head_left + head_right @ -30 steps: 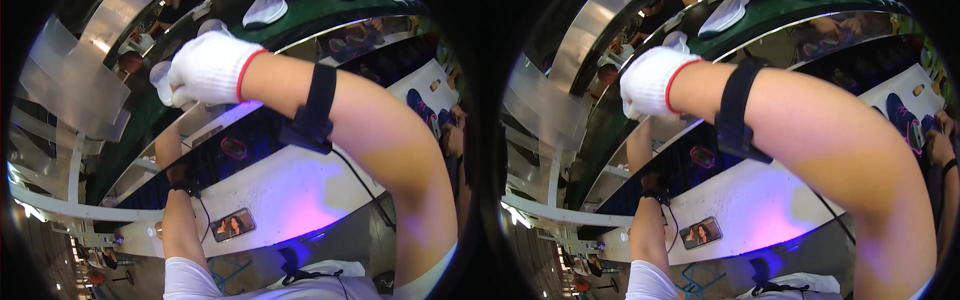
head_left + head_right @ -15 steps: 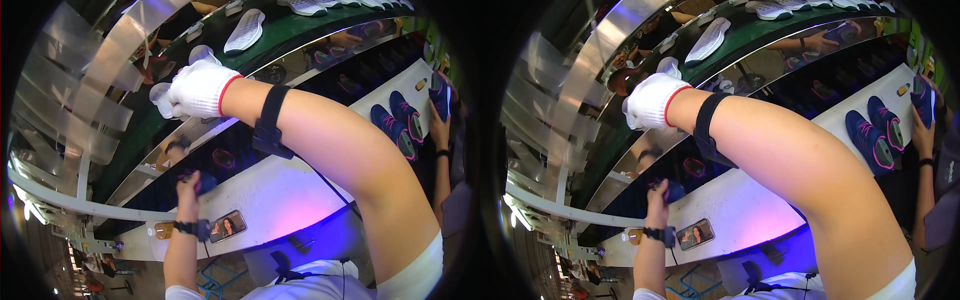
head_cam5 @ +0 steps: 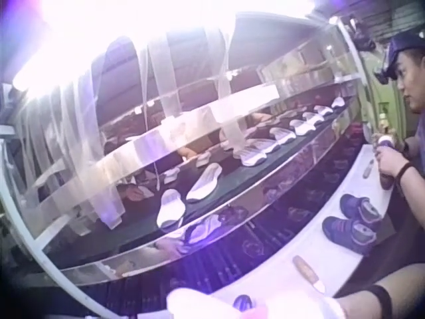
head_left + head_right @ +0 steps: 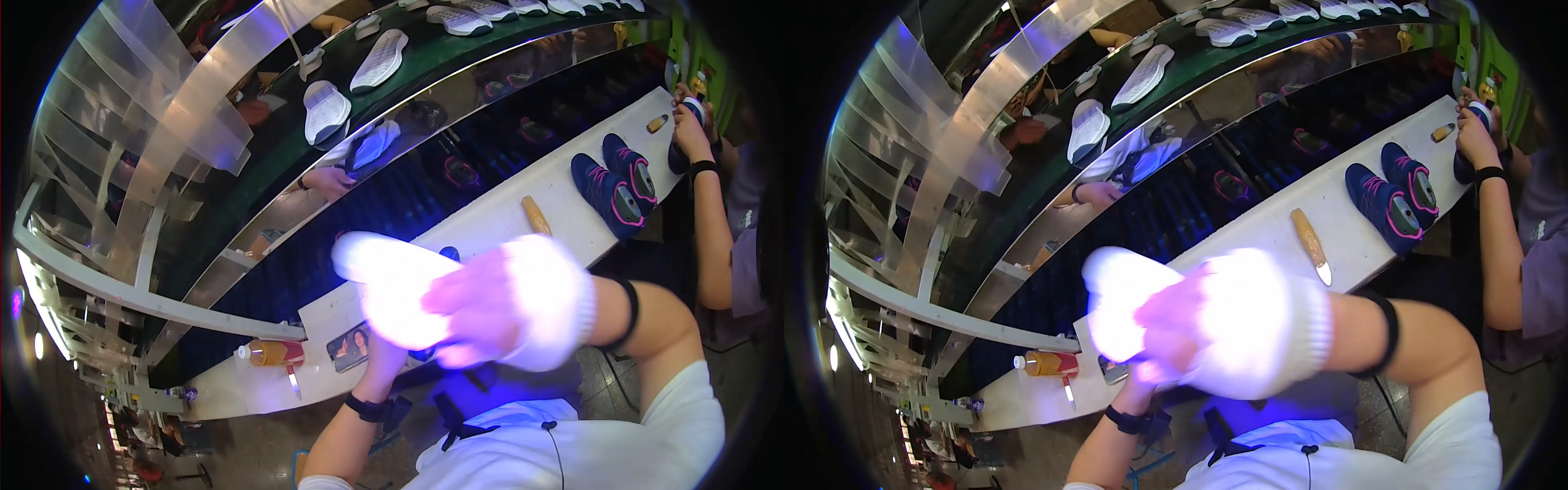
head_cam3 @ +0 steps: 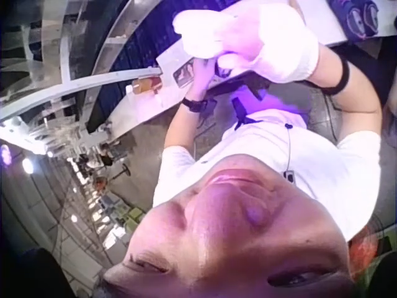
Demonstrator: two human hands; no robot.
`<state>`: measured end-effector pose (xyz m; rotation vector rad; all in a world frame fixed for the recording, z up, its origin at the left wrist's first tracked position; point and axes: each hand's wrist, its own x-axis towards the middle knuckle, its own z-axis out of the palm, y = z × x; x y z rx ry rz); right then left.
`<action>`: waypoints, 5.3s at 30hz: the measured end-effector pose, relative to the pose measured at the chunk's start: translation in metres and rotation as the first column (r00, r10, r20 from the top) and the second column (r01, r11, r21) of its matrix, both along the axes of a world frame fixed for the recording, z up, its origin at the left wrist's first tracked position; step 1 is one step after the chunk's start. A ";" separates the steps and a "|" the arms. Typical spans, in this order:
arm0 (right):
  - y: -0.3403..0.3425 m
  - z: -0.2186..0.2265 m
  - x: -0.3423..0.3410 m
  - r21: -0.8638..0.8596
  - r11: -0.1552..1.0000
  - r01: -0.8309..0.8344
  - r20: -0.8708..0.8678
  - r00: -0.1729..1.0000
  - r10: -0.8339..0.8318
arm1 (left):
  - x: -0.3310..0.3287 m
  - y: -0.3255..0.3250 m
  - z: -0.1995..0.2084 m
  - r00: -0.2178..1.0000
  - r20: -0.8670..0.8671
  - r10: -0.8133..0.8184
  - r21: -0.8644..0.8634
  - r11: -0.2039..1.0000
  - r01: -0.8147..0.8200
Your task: Checking and assembling shoe components on a factory production line.
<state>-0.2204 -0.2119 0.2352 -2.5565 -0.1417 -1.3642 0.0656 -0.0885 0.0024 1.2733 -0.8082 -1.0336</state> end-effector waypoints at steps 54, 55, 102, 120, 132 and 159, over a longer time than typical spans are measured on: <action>0.093 -0.145 0.011 0.943 0.269 -0.198 0.175 0.979 0.106 | -0.141 0.090 0.082 0.945 0.230 0.231 -0.451 0.886 -0.107; 0.094 -0.145 0.011 0.936 0.298 -0.187 0.162 0.981 0.108 | -0.148 0.091 0.084 0.962 0.110 0.251 -0.400 0.897 -0.188; 0.083 -0.222 0.084 0.413 0.911 -0.005 -0.177 0.980 0.085 | -0.017 0.143 0.107 0.916 0.386 -0.110 0.273 0.962 0.000; 0.092 -0.207 0.019 0.604 0.750 0.270 -0.189 0.962 -0.195 | -0.050 0.101 0.139 0.682 0.657 -0.321 0.239 0.947 0.216; 0.079 -0.104 -0.012 0.541 0.823 0.173 -0.344 0.938 0.029 | -0.118 0.073 0.016 0.797 0.583 0.155 -0.260 0.966 0.002; 0.055 -0.140 -0.042 0.681 0.723 0.113 -0.119 0.992 -0.043 | -0.119 0.024 0.066 0.772 0.634 -0.043 -0.192 0.958 0.211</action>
